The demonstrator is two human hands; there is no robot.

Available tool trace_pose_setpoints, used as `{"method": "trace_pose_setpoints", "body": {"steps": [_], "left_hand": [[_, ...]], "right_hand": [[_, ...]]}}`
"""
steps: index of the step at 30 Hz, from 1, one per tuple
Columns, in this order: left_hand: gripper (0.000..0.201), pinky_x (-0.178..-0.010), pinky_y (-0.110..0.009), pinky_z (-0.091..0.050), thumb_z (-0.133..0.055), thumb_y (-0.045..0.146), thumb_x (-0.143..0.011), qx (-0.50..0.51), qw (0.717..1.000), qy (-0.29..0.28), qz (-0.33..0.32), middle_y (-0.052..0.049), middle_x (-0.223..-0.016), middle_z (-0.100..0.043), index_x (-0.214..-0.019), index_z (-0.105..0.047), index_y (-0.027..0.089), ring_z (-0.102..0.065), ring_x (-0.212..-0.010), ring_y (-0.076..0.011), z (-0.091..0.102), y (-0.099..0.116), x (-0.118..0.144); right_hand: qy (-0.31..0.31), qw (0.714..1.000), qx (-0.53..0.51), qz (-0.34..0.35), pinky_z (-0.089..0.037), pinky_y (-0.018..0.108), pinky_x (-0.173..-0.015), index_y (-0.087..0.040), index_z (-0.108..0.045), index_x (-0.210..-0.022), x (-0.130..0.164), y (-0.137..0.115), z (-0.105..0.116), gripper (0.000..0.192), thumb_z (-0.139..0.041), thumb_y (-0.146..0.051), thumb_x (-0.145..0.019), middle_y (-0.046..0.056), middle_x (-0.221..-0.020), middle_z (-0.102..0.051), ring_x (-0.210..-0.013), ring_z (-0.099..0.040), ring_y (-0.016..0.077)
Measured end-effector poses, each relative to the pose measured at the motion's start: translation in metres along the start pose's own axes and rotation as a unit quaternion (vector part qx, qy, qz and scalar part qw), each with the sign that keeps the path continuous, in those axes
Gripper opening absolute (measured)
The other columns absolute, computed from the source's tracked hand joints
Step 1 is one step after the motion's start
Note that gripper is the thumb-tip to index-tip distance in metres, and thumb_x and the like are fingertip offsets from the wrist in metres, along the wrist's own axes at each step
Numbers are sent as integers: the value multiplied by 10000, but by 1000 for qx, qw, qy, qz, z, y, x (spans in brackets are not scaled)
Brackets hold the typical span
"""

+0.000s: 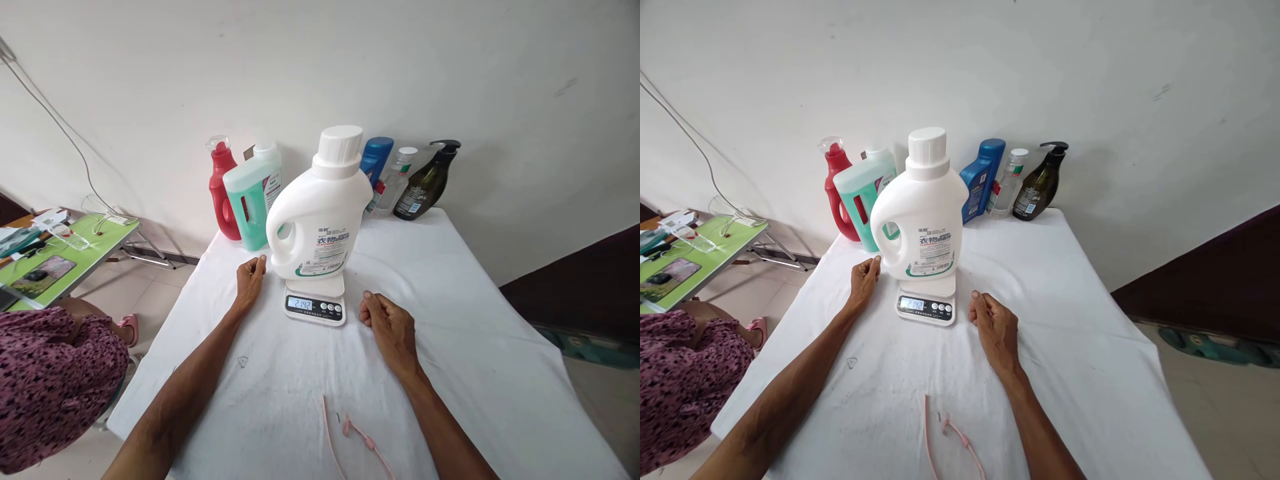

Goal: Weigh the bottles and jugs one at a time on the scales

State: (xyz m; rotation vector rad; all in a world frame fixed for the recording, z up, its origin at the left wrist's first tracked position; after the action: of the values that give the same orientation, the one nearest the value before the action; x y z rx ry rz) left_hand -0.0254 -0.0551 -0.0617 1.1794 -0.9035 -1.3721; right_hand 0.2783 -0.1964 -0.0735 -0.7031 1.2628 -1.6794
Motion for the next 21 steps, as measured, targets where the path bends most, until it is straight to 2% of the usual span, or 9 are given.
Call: {"method": "trace_pose_setpoints", "body": {"steps": [21], "left_hand": [[530,-582,-291,-277,-559,556,-959,-28,999,-10,-13,36,-562,-347,-592,-385,216,-329,-578,-117,-2,2,-1]], "right_hand": [[-4,1000,6,-1,-487,287,-579,-233,-604,-628,0,-2,-1,610,-538,-755,-936,29,-589,-613,-576,-576,182]]}}
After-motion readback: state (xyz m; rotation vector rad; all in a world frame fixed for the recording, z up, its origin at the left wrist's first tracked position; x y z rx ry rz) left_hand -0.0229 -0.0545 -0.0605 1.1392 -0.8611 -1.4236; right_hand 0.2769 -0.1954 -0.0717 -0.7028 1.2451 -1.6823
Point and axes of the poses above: each hand's wrist, its own x-axis away from the middle knuckle, its own z-axis out of the back of the hand, y = z × x, the point moved 8 cm from there along -x, towards the middle knuckle
